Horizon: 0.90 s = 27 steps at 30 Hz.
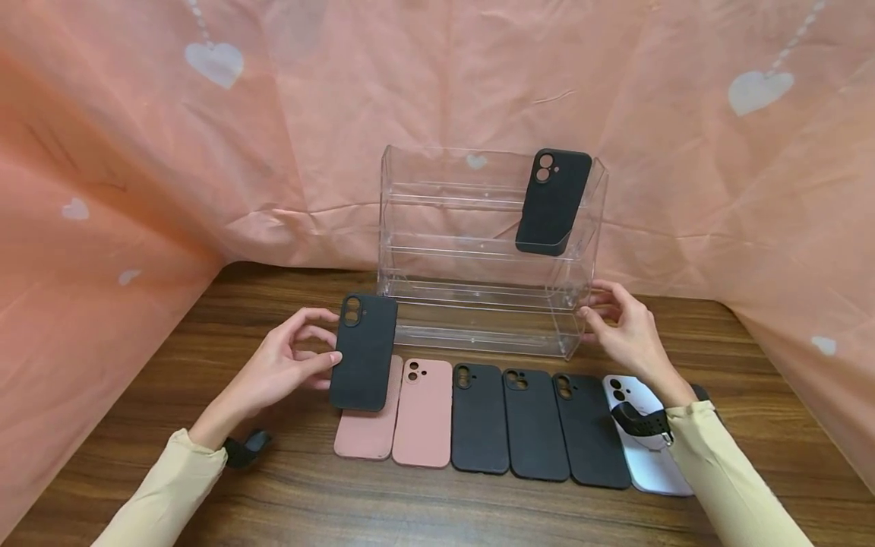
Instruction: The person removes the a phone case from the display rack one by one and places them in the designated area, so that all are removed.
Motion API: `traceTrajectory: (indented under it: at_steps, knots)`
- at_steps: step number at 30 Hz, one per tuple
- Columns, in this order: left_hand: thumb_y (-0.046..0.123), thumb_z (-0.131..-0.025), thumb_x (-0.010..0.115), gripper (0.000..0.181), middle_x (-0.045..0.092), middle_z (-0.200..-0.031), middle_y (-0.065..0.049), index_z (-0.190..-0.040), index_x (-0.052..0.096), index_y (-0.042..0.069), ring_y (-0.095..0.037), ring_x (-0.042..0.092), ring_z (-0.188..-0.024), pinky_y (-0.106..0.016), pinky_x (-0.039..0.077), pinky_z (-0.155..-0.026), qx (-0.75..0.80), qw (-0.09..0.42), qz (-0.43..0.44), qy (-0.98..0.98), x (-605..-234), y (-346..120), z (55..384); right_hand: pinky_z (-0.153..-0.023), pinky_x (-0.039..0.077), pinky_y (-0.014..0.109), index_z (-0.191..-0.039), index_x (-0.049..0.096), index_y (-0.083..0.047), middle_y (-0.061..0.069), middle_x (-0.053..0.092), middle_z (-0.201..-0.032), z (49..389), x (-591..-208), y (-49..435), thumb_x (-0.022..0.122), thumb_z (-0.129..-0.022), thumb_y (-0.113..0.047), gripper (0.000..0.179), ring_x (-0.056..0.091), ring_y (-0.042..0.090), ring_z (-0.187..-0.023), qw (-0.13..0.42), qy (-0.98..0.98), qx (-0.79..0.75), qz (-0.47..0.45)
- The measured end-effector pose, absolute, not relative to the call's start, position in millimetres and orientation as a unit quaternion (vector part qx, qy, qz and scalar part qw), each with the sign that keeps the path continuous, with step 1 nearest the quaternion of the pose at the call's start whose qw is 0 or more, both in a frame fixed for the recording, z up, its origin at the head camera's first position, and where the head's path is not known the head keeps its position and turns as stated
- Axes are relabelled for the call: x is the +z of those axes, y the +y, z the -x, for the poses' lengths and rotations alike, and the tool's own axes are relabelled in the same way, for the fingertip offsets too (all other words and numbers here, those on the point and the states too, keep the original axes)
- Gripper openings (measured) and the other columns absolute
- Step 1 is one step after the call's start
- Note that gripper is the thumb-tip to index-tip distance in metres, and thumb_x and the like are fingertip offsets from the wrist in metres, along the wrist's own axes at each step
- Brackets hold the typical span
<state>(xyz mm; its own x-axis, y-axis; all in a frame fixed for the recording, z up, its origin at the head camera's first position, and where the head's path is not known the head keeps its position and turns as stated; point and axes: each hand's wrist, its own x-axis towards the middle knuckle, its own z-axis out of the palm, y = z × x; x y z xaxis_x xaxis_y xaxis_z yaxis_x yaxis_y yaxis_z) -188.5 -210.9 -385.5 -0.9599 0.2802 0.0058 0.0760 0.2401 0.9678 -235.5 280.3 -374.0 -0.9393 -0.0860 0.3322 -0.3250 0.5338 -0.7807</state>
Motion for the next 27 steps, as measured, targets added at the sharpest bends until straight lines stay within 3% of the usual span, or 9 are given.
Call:
traceTrajectory:
  at_steps: [17, 27]
  knots:
    - [0.013, -0.095, 0.073, 0.061, 0.055, -0.117, -0.023, -0.144, 0.037, 0.015, -0.022, 0.072, -0.085, -0.047, 0.065, -0.067, 0.573, 0.143, -0.119, 0.798, -394.5, -259.2, 184.2, -0.060, 0.063, 0.025, -0.143, 0.047, 0.004, 0.029, 0.063, -0.116, 235.8, -373.3, 282.9, 0.063, -0.096, 0.004, 0.050, 0.063, -0.008, -0.087, 0.126, -0.877, 0.449, -0.116]
    - [0.013, -0.096, 0.071, 0.063, 0.055, -0.114, -0.022, -0.147, 0.035, 0.015, -0.019, 0.068, -0.086, -0.047, 0.066, -0.068, 0.563, 0.185, -0.118, 0.797, -401.1, -279.5, 179.7, -0.060, 0.064, 0.029, -0.142, 0.048, 0.005, 0.030, 0.064, -0.115, 236.7, -374.2, 281.5, 0.063, -0.096, 0.005, 0.049, 0.064, -0.008, -0.086, 0.129, -0.872, 0.455, -0.122]
